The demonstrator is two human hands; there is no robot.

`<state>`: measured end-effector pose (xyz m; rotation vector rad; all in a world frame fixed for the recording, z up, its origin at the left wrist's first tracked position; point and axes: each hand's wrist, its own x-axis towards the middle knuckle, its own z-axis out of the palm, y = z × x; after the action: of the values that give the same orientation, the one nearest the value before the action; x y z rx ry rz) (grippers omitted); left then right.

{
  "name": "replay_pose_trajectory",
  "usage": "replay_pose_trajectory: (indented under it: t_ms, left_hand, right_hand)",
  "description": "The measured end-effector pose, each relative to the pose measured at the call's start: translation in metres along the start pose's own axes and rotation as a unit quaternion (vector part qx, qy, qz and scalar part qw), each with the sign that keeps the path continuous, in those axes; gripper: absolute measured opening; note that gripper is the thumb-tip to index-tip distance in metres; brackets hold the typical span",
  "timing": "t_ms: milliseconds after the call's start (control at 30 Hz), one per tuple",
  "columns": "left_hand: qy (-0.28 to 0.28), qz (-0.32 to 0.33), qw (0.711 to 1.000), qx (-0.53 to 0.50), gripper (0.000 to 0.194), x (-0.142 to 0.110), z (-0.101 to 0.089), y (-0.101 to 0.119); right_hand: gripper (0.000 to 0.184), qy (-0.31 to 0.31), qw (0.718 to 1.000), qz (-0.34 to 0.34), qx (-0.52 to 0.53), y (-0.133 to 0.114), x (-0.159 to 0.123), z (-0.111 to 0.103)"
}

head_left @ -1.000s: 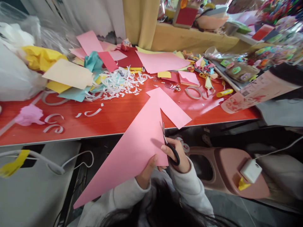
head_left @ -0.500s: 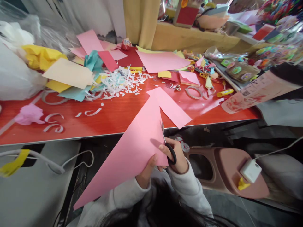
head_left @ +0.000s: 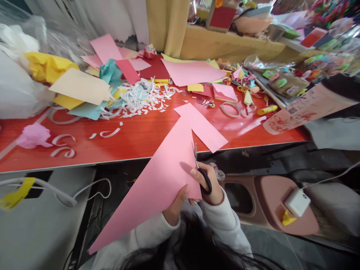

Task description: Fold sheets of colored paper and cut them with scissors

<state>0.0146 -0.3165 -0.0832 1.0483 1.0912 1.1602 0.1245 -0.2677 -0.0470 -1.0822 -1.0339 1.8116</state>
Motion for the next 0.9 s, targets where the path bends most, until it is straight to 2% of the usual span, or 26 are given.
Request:
replay_pose_trajectory:
  t_ms: [600,800,900]
  left_hand:
    - [0.003,-0.002,1.0,-0.008,0.038,-0.0013,0.0029,-0.0019]
    - [0.002,-0.014,1.0,-0.007,0.038,-0.0021,0.0032,-0.0012]
    - [0.004,-0.013,1.0,-0.009,0.038,-0.0023,0.0034,0.0006]
  right_hand:
    - [0.033,0.007,1.0,0.021,-0.022,-0.0056,-0.0002,-0.0017]
    - [0.031,0.017,0.999,-0.003,-0.04,-0.008,-0.0004,-0.0007]
    - [0.032,0.017,0.999,0.01,-0.044,-0.008,-0.0001,-0.0009]
